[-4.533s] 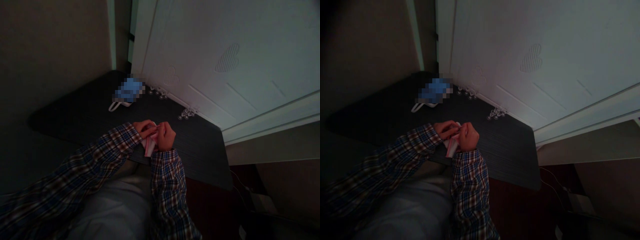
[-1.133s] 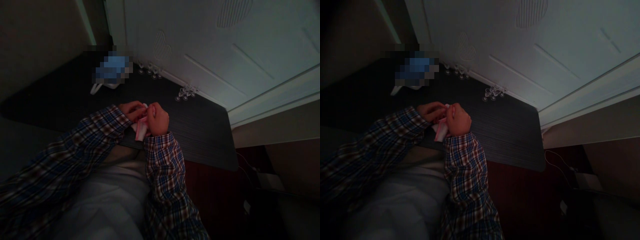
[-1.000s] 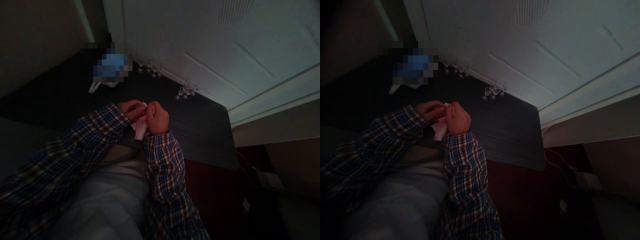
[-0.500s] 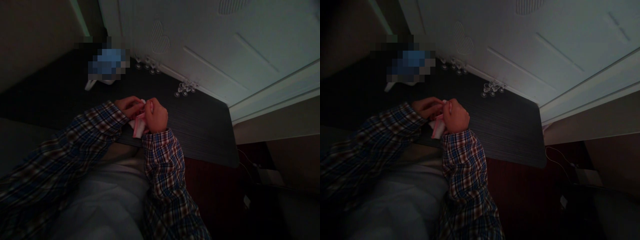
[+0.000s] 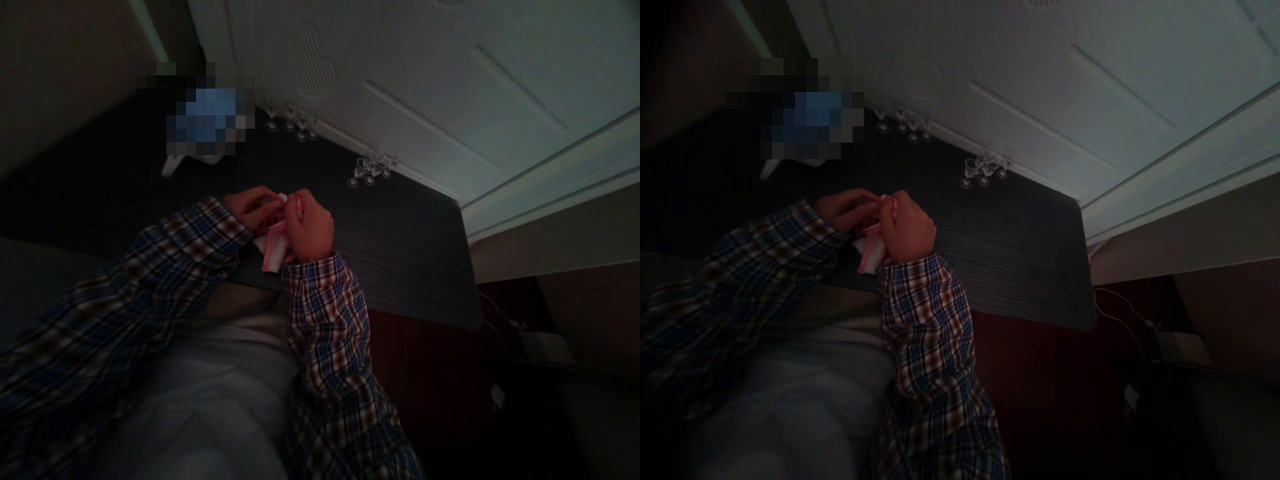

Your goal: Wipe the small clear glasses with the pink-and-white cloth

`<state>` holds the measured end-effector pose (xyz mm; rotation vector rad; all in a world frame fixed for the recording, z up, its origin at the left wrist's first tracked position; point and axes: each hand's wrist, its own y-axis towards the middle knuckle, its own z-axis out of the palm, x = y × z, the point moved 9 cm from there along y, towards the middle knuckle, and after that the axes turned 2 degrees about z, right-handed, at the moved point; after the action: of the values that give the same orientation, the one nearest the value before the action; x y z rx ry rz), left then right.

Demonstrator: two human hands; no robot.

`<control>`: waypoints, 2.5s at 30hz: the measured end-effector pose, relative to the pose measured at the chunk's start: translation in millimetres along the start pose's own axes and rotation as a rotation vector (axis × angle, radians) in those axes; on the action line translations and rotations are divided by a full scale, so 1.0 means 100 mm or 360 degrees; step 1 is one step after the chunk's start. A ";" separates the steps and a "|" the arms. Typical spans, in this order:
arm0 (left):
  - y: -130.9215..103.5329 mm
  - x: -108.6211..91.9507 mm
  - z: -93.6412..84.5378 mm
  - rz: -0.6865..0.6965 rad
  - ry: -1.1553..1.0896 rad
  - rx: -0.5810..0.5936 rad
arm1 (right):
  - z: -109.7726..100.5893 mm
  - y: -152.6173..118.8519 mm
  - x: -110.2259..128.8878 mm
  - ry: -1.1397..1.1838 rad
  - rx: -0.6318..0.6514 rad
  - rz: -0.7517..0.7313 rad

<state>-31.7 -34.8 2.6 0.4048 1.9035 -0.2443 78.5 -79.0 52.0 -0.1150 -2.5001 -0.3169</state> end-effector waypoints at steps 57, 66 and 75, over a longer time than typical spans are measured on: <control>0.01 -0.04 -0.06 0.0205 -0.0108 -0.0088 | -0.03 -0.02 0.06 0.0145 -0.0080 -0.0100; -0.03 -0.07 -0.04 0.0116 -0.0092 -0.0114 | -0.04 -0.02 0.06 0.0103 -0.0129 -0.0102; -0.07 -0.15 -0.04 0.0081 -0.0057 -0.0058 | -0.04 -0.02 0.09 0.0142 -0.0117 -0.0146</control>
<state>-33.3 -42.1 18.1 0.4208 1.8576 -0.1818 73.5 -81.8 60.3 -0.0155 -2.4104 -0.4422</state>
